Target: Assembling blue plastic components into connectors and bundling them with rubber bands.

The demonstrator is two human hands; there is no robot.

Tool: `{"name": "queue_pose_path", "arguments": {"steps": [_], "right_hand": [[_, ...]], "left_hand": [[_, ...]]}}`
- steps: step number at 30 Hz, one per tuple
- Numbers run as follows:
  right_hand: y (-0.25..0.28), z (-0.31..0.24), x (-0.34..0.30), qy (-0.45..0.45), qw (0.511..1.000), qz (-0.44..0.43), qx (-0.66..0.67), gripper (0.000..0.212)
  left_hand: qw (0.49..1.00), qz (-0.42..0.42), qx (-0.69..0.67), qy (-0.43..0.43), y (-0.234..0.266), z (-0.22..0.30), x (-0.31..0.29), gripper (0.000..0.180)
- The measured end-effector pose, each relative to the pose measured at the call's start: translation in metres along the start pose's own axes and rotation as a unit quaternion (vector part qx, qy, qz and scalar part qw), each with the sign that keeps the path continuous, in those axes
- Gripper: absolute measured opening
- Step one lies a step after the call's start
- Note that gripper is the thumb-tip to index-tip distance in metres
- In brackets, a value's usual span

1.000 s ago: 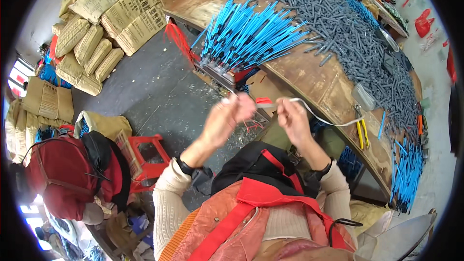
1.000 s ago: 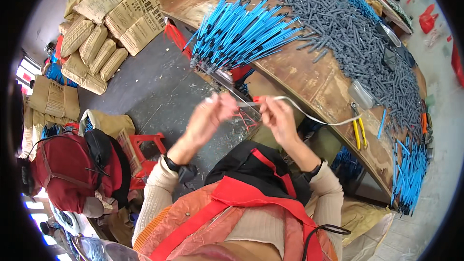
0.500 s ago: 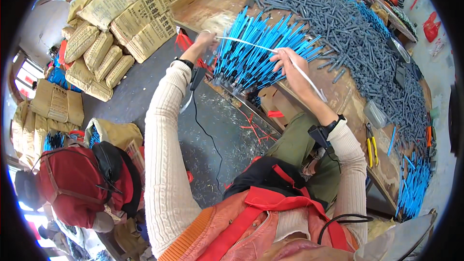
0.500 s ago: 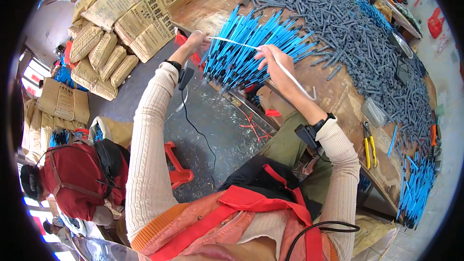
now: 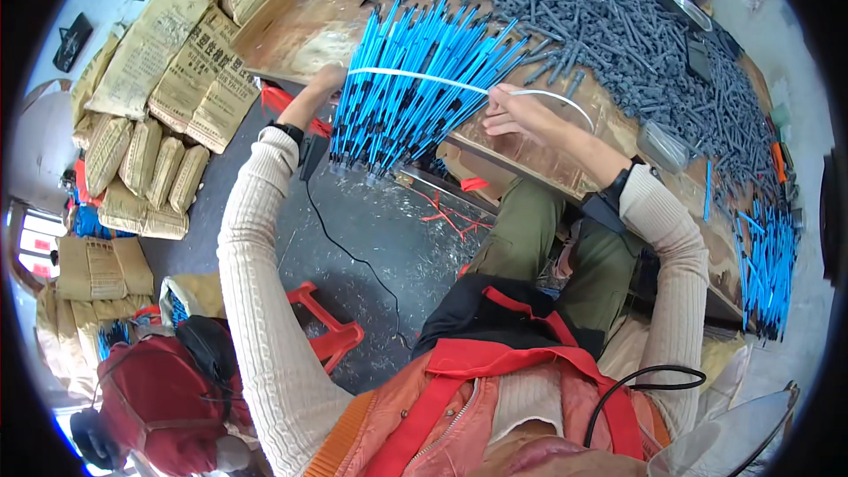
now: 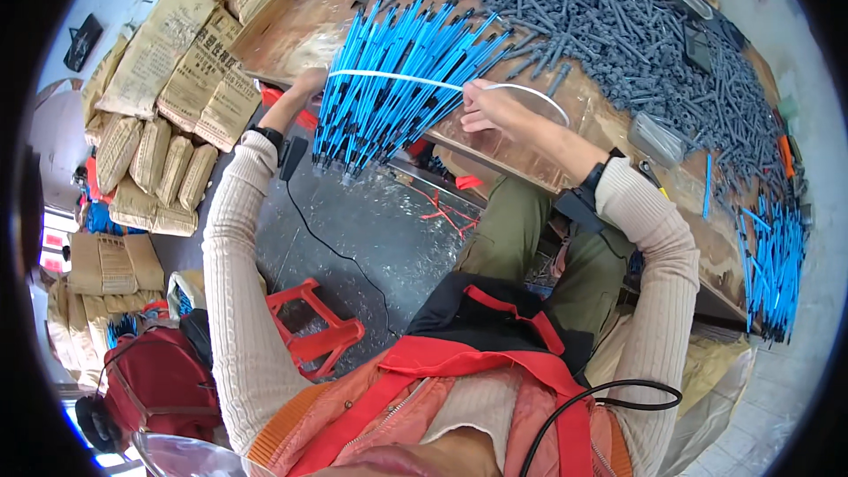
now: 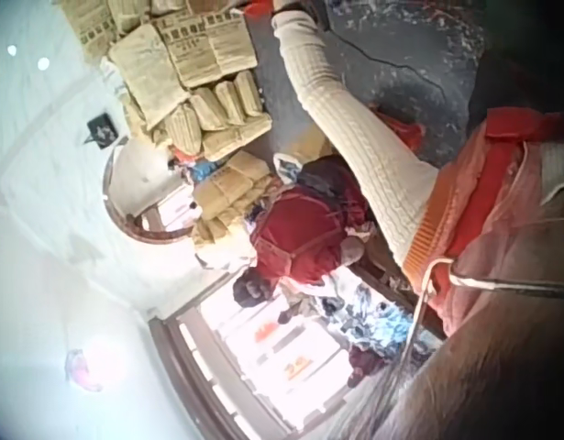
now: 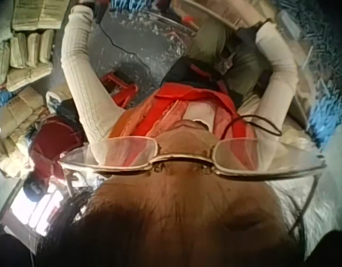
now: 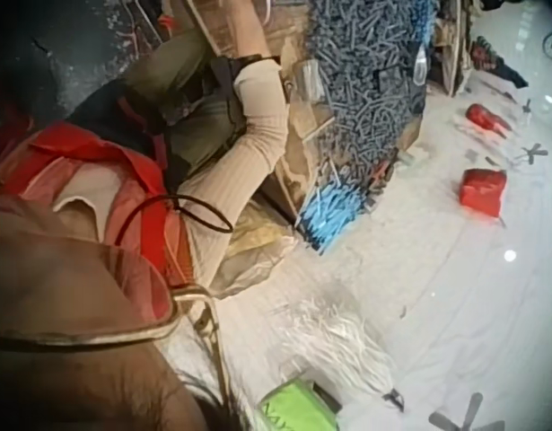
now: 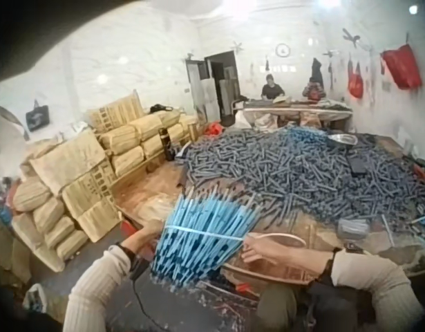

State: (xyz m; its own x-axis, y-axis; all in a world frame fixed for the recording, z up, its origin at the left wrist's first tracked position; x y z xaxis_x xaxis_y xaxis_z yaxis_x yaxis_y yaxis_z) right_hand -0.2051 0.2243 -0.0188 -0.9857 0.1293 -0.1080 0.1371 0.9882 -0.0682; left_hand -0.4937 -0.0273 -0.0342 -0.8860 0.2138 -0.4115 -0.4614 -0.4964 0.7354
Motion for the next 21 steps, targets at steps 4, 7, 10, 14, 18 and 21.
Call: {"name": "queue_pose_path", "arguments": {"steps": [4, 7, 10, 14, 18, 21], "right_hand": [[-0.038, -0.001, 0.046, 0.078, 0.995, 0.058, 0.035, 0.026], [-0.032, 0.004, 0.06, 0.05, 0.989, 0.072, -0.118, 0.027], [-0.015, 0.01, 0.057, 0.01, 0.975, 0.144, -0.166, 0.03], [0.004, 0.007, 0.039, 0.134, 0.956, 0.241, -0.1, 0.032], [0.009, -0.019, 0.023, 0.208, 0.933, 0.294, 0.007, 0.034], [0.025, -0.065, 0.009, 0.246, 0.919, 0.303, -0.061, 0.036]], "left_hand": [[0.991, 0.064, 0.081, -0.08, 0.027, -0.039, 0.026, 0.036], [0.994, -0.025, -0.048, -0.099, -0.015, -0.017, 0.027, 0.034], [0.913, -0.215, -0.346, -0.007, -0.081, 0.0, -0.021, 0.031], [0.801, -0.28, -0.529, -0.022, -0.105, 0.041, -0.093, 0.028], [0.731, -0.242, -0.638, -0.019, -0.105, 0.06, -0.125, 0.03], [0.703, -0.236, -0.664, -0.093, -0.091, 0.087, -0.128, 0.034]]}}
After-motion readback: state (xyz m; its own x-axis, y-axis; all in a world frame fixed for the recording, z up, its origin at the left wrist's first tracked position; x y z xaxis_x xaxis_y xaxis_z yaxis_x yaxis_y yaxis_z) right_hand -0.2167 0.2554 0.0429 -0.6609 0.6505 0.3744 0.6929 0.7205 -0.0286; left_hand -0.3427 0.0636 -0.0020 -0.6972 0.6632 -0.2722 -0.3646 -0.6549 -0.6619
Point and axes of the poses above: each hand's wrist, its own x-axis towards the middle knuckle, its own y-axis out of the back of the hand, z = x × y, the point moved 8 cm from there along x, towards the middle knuckle, and after that the axes turned 13 degrees about y, right-handed, at the moved point
